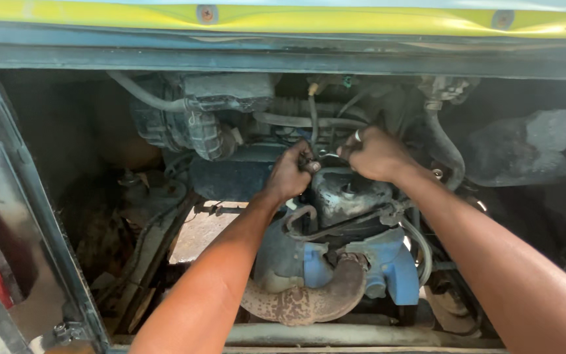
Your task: The person uses a wrench to tighten bolts on the engine of a three-wheeled vehicle. They repeatedly adjust the wrench and reposition their hands to access different bolts within the engine compartment.
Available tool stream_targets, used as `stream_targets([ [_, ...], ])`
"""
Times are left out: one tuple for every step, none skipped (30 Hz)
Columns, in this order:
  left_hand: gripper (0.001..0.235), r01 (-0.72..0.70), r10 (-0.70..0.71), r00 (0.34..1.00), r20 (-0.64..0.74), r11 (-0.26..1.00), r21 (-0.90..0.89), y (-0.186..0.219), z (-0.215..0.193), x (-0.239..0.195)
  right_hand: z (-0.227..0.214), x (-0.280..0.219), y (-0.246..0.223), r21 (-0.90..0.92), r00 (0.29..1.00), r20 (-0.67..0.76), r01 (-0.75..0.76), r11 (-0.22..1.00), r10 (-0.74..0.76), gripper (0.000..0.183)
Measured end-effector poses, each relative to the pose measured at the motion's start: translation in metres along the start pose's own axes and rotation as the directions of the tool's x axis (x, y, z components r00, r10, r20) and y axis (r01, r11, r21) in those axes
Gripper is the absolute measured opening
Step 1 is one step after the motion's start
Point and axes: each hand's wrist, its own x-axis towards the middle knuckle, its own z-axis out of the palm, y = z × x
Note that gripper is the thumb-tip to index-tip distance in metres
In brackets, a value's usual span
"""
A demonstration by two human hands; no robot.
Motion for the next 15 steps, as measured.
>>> stream_targets([
  [0.02,-0.008,0.008,1.0,-0.003,1.0,-0.022,-0.001,0.001,0.0,0.002,0.001,0.001,0.007,1.0,0.005,0.0,1.0,0.0,0.039],
  [0.019,0.0,0.0,1.0,-0.007,0.999,-0.045,-0.002,0.001,0.001,0.005,0.003,0.001,0.013,1.0,0.009,-0.001,1.0,0.001,0.039],
  [0.018,0.013,-0.014,1.0,-0.011,0.997,-0.07,-0.005,0.001,0.0,0.009,0.004,0.001,0.019,1.0,0.019,-0.003,1.0,0.003,0.04],
  [0.017,0.026,-0.027,1.0,-0.014,0.995,-0.096,-0.009,0.001,-0.001,0.012,0.005,0.001,0.0,1.0,-0.006,0.013,1.0,-0.013,0.041],
  [0.016,0.016,-0.017,1.0,-0.011,0.994,-0.11,-0.012,0.002,0.0,0.014,0.006,0.002,-0.02,0.999,-0.036,0.028,0.999,-0.028,0.042],
  [0.015,0.006,-0.007,1.0,-0.007,0.992,-0.125,-0.015,0.002,0.001,0.015,0.007,0.003,-0.039,0.997,-0.065,0.042,0.998,-0.044,0.043],
  [0.015,-0.002,0.001,1.0,-0.006,0.99,-0.141,-0.019,0.003,0.003,0.016,0.007,0.003,-0.041,0.998,-0.055,0.029,0.999,-0.031,0.043],
  [0.014,-0.009,0.007,1.0,-0.01,0.985,-0.172,-0.022,0.004,0.004,0.016,0.008,0.004,-0.043,0.999,-0.045,0.015,0.999,-0.017,0.043],
  [0.013,-0.017,0.015,1.0,-0.013,0.979,-0.202,-0.024,0.007,0.006,0.017,0.009,0.004,-0.045,0.999,-0.037,0.001,0.999,-0.002,0.043],
  [0.013,-0.025,0.022,1.0,-0.017,0.972,-0.232,-0.026,0.008,0.007,0.017,0.01,0.005,-0.04,0.999,-0.037,0.007,0.999,-0.008,0.043],
  [0.013,-0.039,0.036,0.999,-0.016,0.978,-0.204,-0.028,0.009,0.009,0.017,0.011,0.006,-0.033,0.999,-0.037,0.012,0.999,-0.014,0.043],
  [0.013,-0.053,0.051,0.999,-0.015,0.983,-0.176,-0.03,0.009,0.009,0.018,0.012,0.006,-0.025,0.999,-0.037,0.018,1.0,-0.019,0.043],
  [0.014,-0.066,0.065,0.998,-0.013,0.986,-0.151,-0.031,0.01,0.008,0.019,0.011,0.007,-0.034,0.999,-0.036,0.012,0.999,-0.014,0.043],
  [0.014,-0.036,0.036,0.999,-0.006,0.989,-0.146,-0.032,0.011,0.007,0.02,0.01,0.008,-0.043,0.999,-0.036,0.006,0.999,-0.008,0.042],
  [0.014,-0.011,0.01,1.0,-0.006,0.99,-0.138,-0.032,0.009,0.008,0.021,0.011,0.006,-0.051,0.999,-0.038,0.008,0.999,-0.01,0.042],
])
